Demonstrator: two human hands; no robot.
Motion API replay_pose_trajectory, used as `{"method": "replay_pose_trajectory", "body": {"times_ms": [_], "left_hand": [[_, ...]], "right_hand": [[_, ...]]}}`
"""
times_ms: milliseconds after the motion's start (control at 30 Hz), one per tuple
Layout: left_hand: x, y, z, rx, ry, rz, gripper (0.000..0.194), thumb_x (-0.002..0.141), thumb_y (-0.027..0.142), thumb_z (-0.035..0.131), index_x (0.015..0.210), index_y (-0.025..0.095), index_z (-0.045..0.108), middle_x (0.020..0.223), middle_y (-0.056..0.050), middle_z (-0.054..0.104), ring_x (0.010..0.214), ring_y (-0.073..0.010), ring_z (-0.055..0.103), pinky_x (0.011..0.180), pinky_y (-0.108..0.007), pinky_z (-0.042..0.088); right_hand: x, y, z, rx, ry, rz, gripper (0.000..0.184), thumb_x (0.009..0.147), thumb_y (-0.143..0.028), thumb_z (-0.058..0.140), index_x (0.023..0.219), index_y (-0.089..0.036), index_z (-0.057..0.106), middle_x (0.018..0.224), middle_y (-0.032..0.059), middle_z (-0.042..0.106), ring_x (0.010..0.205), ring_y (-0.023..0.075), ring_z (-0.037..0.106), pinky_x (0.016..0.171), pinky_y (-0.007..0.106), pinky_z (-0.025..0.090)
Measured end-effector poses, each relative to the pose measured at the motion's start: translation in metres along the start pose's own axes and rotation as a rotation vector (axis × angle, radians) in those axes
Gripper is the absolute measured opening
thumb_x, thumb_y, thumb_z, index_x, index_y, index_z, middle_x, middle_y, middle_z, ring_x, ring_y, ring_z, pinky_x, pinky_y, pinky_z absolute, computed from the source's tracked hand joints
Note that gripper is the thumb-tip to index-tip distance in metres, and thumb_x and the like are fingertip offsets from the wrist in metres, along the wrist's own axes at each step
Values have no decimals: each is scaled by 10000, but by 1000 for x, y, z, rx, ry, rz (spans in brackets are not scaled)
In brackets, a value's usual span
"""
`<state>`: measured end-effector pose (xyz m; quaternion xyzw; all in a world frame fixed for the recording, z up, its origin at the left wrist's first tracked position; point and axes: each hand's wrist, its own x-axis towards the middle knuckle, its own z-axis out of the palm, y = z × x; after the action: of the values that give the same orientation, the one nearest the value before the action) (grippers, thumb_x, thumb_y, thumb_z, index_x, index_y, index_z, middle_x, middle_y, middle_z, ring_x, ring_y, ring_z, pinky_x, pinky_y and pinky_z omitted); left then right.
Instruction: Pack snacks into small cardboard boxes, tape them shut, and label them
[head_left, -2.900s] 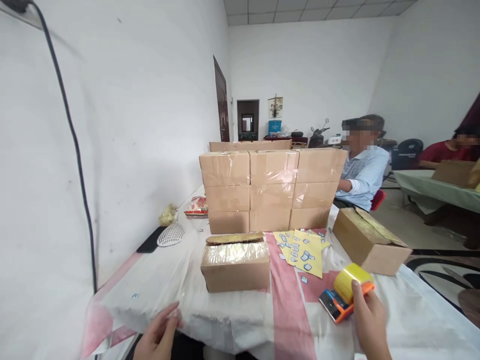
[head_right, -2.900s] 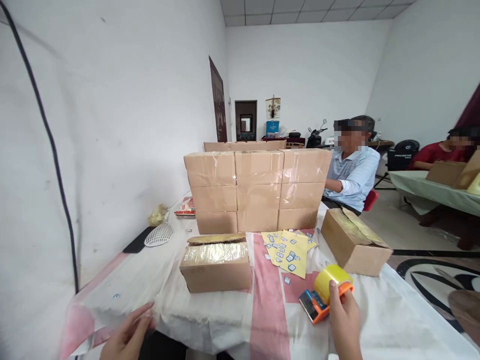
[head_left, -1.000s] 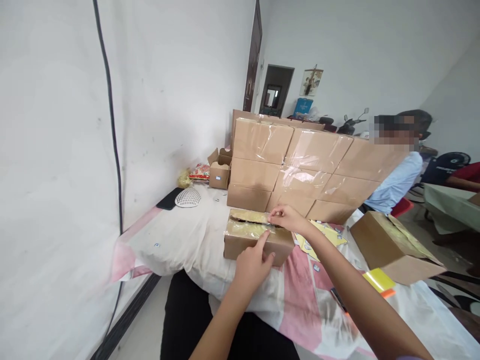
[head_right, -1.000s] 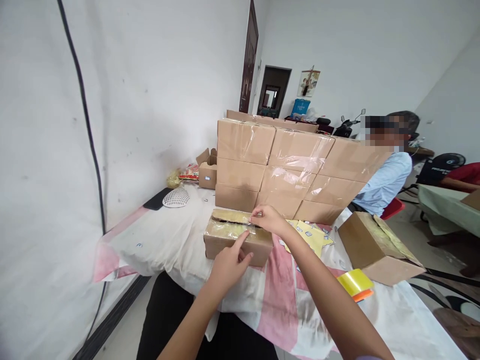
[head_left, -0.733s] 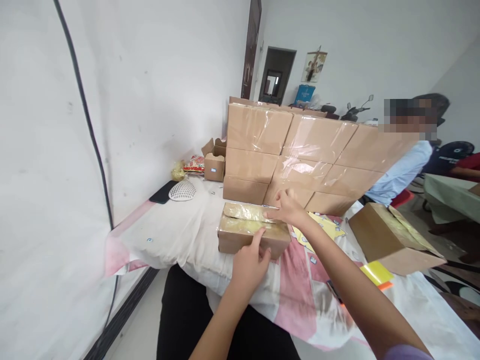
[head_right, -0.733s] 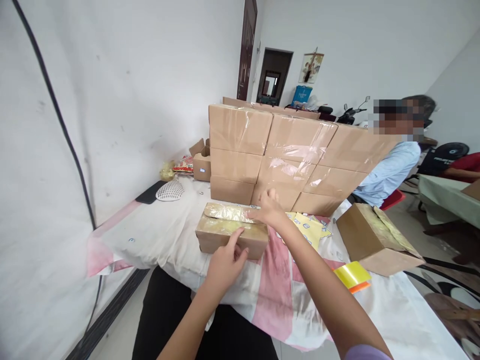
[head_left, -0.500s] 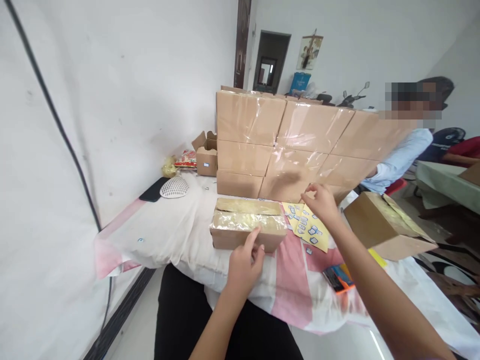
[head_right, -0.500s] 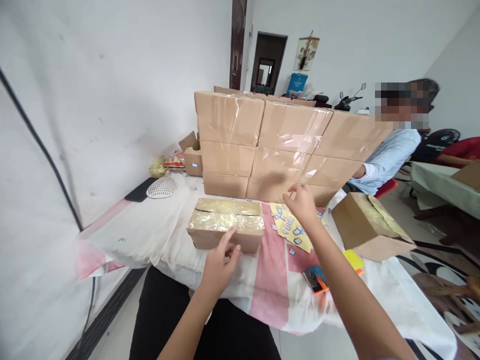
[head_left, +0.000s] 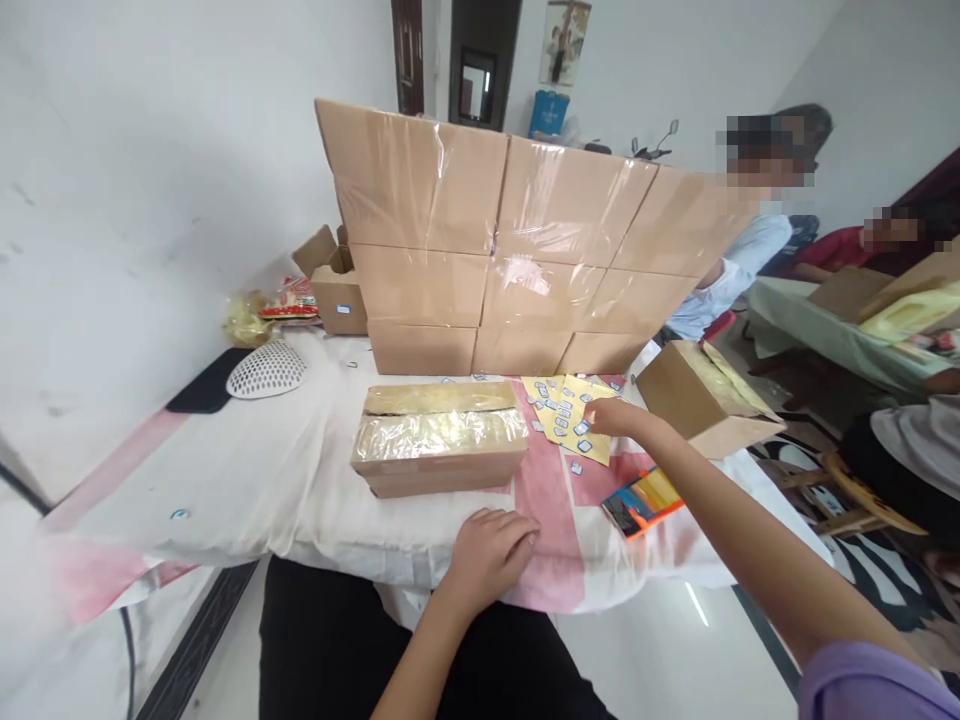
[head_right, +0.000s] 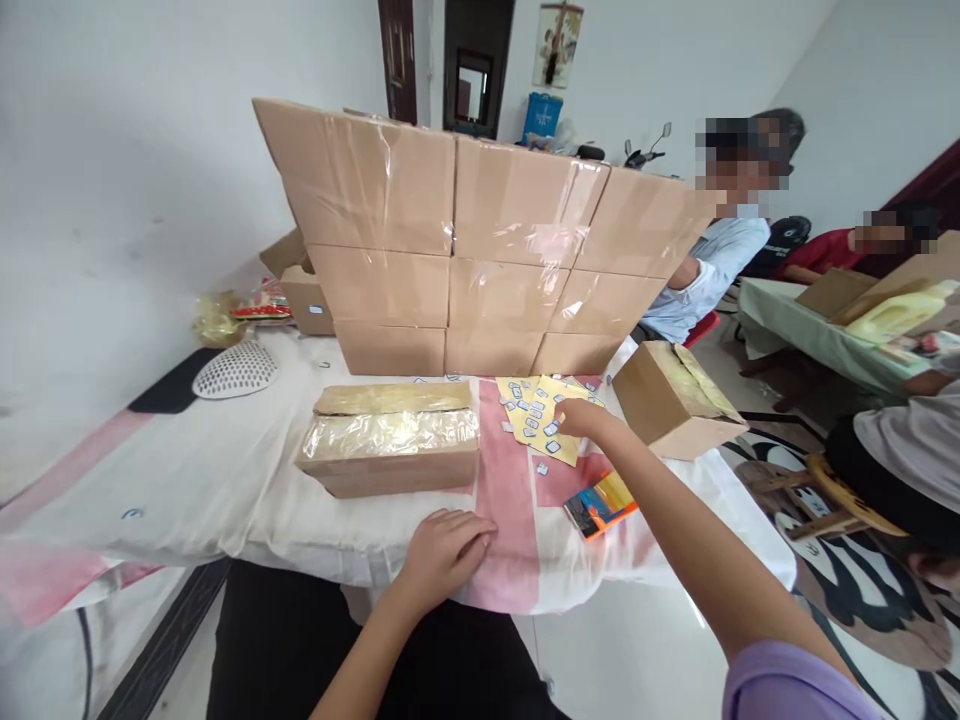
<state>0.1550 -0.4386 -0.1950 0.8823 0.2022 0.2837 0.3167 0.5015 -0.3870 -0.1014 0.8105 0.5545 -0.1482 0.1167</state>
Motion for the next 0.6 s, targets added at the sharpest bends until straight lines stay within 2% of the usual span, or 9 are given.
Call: {"method": "replay_pose_trajectory", "body": {"times_ms": [167, 367, 600], "left_hand": [[-2, -4, 1, 34, -19, 35, 212, 974, 217, 523, 1035, 255, 722, 970, -8, 792, 867, -190, 706, 750, -353, 421], [-4, -5, 3, 65, -1, 62, 216, 968, 199, 519, 1037, 248, 717, 953, -7, 784, 861, -185, 692, 748, -354, 416], [-6, -6, 3, 79, 26, 87, 205, 950, 176, 531, 1015, 247, 712, 928, 9, 774, 841, -178, 681, 732, -352, 403]], "right_hand": [[-1, -7, 4, -57, -62, 2, 311, 807, -362, 760, 1072, -200, 753, 1140, 118, 738, 999, 287, 692, 749, 310, 497], [-1, -14, 3, -90, -17, -23, 161, 909, -252, 645, 1007, -184, 752, 1094, 125, 742, 990, 271, 684, 746, 298, 457], [1, -6, -10, -124, 13, -5, 202, 997, -281, 567, 1022, -142, 711, 1076, 109, 724, 970, 218, 664, 801, 324, 485]]}}
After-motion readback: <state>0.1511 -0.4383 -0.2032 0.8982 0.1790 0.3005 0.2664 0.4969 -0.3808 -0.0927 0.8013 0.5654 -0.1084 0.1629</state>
